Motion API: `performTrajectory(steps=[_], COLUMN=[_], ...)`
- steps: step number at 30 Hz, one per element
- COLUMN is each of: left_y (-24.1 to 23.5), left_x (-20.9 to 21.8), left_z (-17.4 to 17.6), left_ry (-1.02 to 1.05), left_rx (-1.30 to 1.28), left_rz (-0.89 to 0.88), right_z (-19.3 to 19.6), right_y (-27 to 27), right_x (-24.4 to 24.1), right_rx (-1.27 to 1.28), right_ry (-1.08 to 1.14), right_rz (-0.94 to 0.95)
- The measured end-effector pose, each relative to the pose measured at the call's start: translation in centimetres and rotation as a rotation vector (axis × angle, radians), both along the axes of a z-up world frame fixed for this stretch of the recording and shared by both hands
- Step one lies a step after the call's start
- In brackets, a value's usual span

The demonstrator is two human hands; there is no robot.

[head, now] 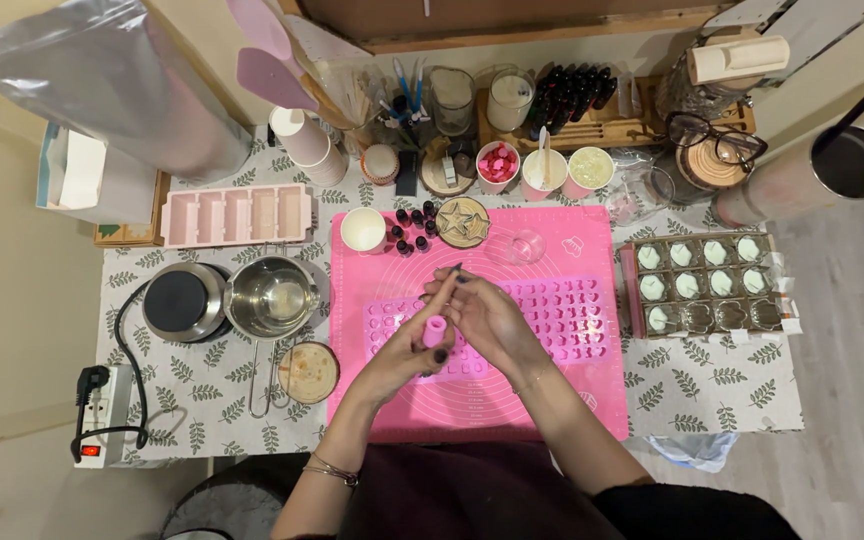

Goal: The person works at a craft table with pink silicone molds, small dropper bottles, and a melting pot. They use a dropper to add liquid from small bottles, wipe the dropper with a tissue, handle and reposition the silicone molds, and pour liquid from a paper cup near the melting pot.

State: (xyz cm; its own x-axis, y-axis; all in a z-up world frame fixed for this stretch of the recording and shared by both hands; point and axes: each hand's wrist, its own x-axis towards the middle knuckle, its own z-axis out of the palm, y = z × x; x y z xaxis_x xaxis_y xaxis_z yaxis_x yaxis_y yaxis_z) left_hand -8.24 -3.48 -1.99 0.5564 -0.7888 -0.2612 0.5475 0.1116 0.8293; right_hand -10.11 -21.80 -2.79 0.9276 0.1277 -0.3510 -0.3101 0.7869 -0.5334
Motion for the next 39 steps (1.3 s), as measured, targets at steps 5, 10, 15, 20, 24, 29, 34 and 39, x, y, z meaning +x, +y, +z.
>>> performTrajectory(steps=[5,10,15,20,24,29,34,39], left_y=[0.9,3.7,6.8,7.6,5.2,4.4,4.7,5.7], left_x=[0.5,1.6,1.9,1.6,1.6,1.5,1.3,0.9], left_z=[0.1,-3.0,-5.7,-8.8,-3.6,-0.9,0.4,-0.4], left_ry=[0.083,0.112,0.176,0.129,0.035,0.045,0.088,0.135], left_rx=[0.029,0.138,0.18,-0.022,0.015,0.147,0.093,0.071], left_rz=[0.223,0.441,0.633,0.631,0.581,0.587,0.63,0.623], right_z=[-3.6,-6.1,-8.6,-6.1,-8.4,-10.7,-13.0,-14.8], right_y=[1.2,0.0,-2.4,-4.5,-11.6,-28.4,-35.5,-35.4], right_x=[-0.7,-1.9,-3.0,-2.7,0.0,4.8,10.0,12.3], right_rx=[-0.201,-0.388,-0.524,-0.706,-1.235,-1.932,-1.636,-1.521], right_ry=[-0.02,0.082,0.177,0.146,0.266,0.279,0.64,0.767], right_rz=[0.071,0.05,0.008,-0.049,-0.296,-0.383,0.277,0.674])
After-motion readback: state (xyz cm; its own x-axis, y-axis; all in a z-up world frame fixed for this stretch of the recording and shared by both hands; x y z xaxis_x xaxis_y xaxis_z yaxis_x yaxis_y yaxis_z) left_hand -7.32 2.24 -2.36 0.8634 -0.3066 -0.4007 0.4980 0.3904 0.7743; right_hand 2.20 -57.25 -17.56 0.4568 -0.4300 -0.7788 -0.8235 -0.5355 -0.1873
